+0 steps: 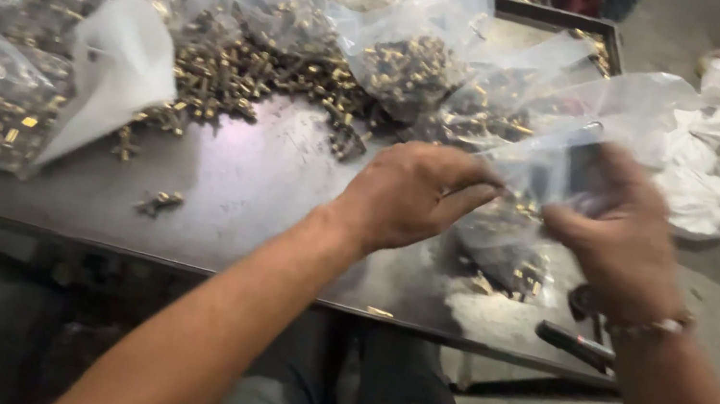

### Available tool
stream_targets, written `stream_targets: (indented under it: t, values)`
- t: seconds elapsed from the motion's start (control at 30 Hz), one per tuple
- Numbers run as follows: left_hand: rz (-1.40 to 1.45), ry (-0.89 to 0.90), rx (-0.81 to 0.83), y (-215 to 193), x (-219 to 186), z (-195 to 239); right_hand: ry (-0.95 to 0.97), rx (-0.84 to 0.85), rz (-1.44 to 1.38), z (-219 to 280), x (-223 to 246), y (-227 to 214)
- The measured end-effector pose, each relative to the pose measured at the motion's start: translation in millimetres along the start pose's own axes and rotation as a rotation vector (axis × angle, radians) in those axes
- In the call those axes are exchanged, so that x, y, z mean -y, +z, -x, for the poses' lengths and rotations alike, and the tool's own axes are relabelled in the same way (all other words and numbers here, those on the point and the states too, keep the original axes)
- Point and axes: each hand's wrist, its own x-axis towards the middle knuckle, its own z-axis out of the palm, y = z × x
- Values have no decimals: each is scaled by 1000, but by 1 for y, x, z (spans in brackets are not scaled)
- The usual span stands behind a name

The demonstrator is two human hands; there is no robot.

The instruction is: Sorting and putting small metal fittings into plastic bags.

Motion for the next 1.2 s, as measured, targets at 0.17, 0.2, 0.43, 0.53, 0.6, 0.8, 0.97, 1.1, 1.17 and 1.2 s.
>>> stream_targets:
  t: [0.17, 0.2, 0.43, 0.53, 0.6, 0.8, 0.97, 1.1, 1.17, 1.2]
  values:
    - [-112, -8, -327, -36, 20, 47, -264, -225, -5, 22, -23, 17]
    - [-251, -61, -379, -40, 30, 60, -322, -317, 213, 29, -49, 19]
    - [-931, -823, -126, -96, 149, 164, 174, -258, 519, 75, -100, 64]
    - [-745, -975, -58, -96, 163, 162, -43, -299, 567, 76, -107, 67]
    - [-665, -746, -126, -91, 163, 139, -151, -312, 625, 76, -112, 66]
    - [-802, -613, -112, -113, 228, 73, -91, -308, 618, 76, -111, 65]
    - [-777, -810, 159, -108, 215, 61, -45, -302, 617, 77, -108, 65]
    - [-532, -806, 258, -97, 152, 83, -41, -286, 584, 75, -106, 68]
    - [-374, -625, 150, -95, 148, 107, -39, -286, 586, 76, -108, 67]
    - [-219, -438, 42, -92, 146, 119, -37, -291, 588, 78, -108, 66]
